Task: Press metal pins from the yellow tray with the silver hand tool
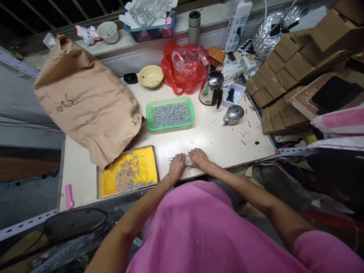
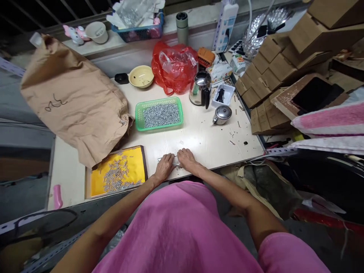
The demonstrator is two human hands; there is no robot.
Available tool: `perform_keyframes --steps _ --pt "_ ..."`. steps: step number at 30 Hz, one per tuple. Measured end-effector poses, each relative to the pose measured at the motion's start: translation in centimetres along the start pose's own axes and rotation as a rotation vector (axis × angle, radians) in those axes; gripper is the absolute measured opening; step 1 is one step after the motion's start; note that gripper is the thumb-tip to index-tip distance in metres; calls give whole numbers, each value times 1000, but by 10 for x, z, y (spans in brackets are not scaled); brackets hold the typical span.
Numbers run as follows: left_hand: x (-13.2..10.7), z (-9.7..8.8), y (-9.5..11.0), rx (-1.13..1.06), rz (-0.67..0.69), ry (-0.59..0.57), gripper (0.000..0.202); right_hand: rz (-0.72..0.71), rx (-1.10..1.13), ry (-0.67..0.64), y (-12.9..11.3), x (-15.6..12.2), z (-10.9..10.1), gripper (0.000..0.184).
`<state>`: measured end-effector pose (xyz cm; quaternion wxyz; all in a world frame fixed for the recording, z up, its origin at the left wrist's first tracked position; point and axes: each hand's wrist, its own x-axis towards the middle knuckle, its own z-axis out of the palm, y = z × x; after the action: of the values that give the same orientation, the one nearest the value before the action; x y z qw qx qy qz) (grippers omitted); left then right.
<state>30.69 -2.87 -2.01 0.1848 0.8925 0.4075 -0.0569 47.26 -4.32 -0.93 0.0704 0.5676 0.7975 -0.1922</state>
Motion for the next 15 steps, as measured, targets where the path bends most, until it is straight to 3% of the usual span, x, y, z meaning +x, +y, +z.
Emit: perform_keyframes --steps 3,6,10,15 --pt "-13 4 4 -8 71 29 33 18 15 7 6 1 -2 33" --pt "-24 7 9 -22 121 -54 30 11 -8 15 14 9 2 17" --pt "-32 11 13 -105 143 -108 29 -75 -58 30 28 33 2 27" --pt "-42 10 15 -208 155 -30 31 -17 -77 67 25 47 -6 31"
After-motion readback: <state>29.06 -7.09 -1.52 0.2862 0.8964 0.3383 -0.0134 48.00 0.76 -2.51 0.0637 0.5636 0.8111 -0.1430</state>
